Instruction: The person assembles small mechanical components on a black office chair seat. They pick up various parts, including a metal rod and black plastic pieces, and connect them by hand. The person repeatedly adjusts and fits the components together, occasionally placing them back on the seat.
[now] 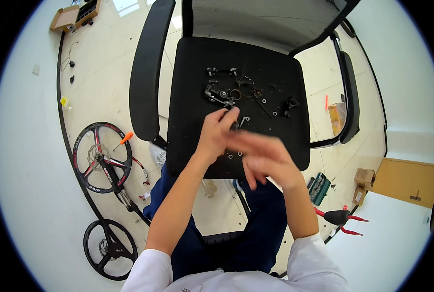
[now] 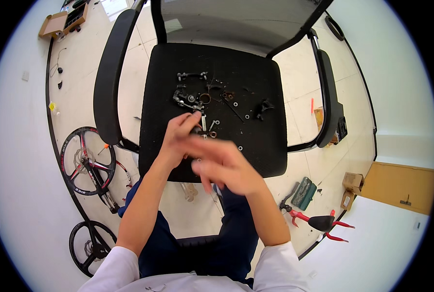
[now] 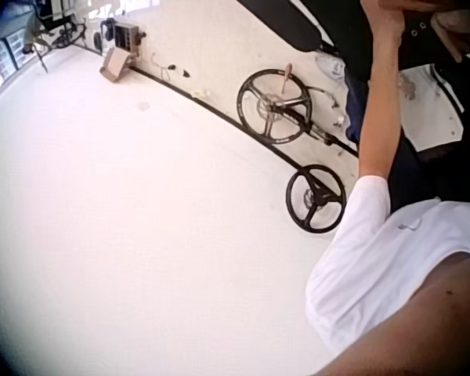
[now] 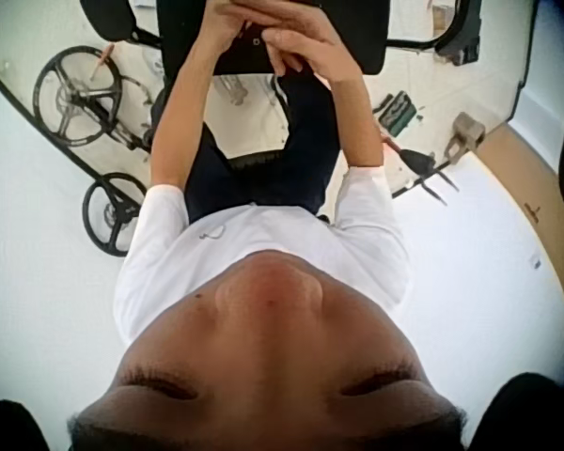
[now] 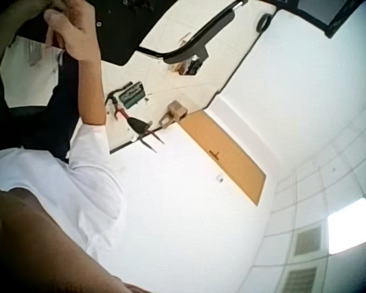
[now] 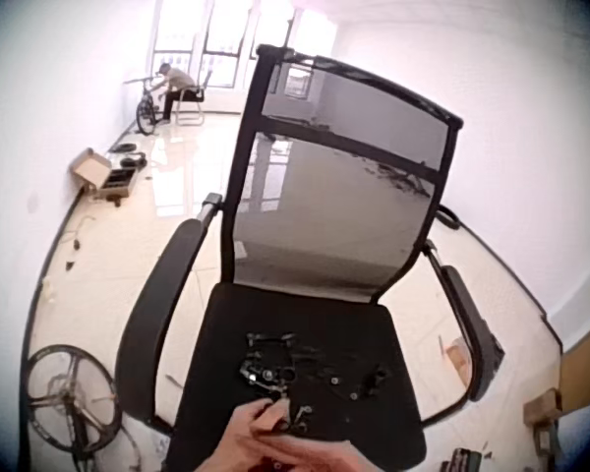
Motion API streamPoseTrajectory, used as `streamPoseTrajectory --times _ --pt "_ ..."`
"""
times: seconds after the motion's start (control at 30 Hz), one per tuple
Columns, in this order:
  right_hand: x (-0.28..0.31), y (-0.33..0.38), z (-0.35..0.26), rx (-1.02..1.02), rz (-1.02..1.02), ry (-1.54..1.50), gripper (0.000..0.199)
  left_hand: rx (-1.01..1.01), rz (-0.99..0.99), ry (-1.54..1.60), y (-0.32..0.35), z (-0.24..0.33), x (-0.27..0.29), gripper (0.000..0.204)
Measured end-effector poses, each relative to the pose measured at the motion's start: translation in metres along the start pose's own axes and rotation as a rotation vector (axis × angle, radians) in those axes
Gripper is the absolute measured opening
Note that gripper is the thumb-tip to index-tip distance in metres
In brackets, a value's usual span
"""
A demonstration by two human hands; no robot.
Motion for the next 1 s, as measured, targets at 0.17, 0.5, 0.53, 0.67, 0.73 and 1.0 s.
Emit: streamPoseTrajectory --times 0.17,0.5,0.53,0.67,0.73,1.0 --pt "0.067 -0.026 -0.016 0.034 0.236 0.309 0.05 0.222 -0.164 -0.059 0.009 -0.007 -0.011 0.033" --pt "-0.034 0.006 0.019 -0.072 -0.042 0.409 0.031 0.188 0.041 0.3 0.002 -0.004 0.018 0.035" --pt "-0.035 0.0 0.01 -0.029 -0.039 0.477 0.029 0.259 -0.027 0.316 0.005 -0.004 0.013 0.035" --pt "-0.009 -0.019 0.0 -0.022 -0.051 0.585 0.034 0.315 -0.016 0.214 0.002 -0.002 0.006 0.034" --pt "-0.017 -0.026 -0.019 0.025 -0.04 0.541 0.035 -0.053 -0.131 -0.188 -0.005 -0.009 0.007 0.036" --pt "0.068 -0.05 -0.033 -0.11 0.192 1.118 0.03 0.42 -0.31 0.023 0.02 -0.011 -0.018 0.031"
Point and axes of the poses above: each hand's wrist, its own y-axis away from the middle knuckle, its own x-axis out of the back of the hand, z = x × y, the point moved 7 cm from there along -y, towards the middle knuckle, and after that the axes turned 8 degrees about -z, right-handed, at the moved point
